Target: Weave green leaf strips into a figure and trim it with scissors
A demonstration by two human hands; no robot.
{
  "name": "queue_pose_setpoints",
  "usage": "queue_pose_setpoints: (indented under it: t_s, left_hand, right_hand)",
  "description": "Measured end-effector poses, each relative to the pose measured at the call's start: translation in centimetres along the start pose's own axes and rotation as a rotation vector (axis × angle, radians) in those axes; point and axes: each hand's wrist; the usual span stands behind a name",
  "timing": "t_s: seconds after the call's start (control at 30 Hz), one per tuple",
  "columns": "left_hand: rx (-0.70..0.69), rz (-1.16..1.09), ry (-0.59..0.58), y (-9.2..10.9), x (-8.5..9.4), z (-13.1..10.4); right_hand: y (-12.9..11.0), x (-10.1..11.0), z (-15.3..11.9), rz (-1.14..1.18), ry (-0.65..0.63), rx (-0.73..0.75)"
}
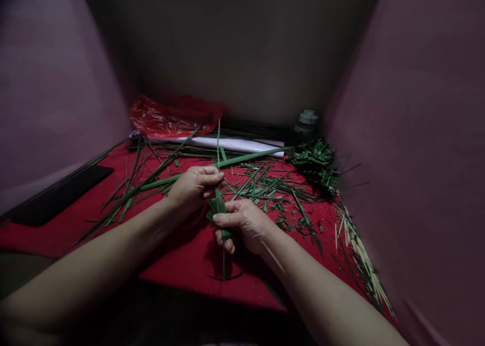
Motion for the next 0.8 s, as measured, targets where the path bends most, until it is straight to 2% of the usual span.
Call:
queue_pose_setpoints:
  t_s: [0.53,0.67,0.8]
  left_hand:
    - [0.073,-0.074,-0.001,-0.17,-0.41,-0.38]
    - [0.09,-0.049,-0.033,-0.56,-0.51,-0.04]
    - [0.049,-0.013,-0.021,-0.62,0.09,0.56]
  right_hand:
    - [0.09,0.2,-0.38,0.002,-0.053,0.0]
    - [0.13,0.3,-0.31,-0.002,-0.072,0.0]
    - [-0.23,0.25,-0.07,0.039,0.023,0.083]
Point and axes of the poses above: each hand's wrist, its own z-axis towards the middle knuckle, its own x-axis out of the back of the hand, y = z × x, and after that the axes turned 6 degrees about y, right-handed
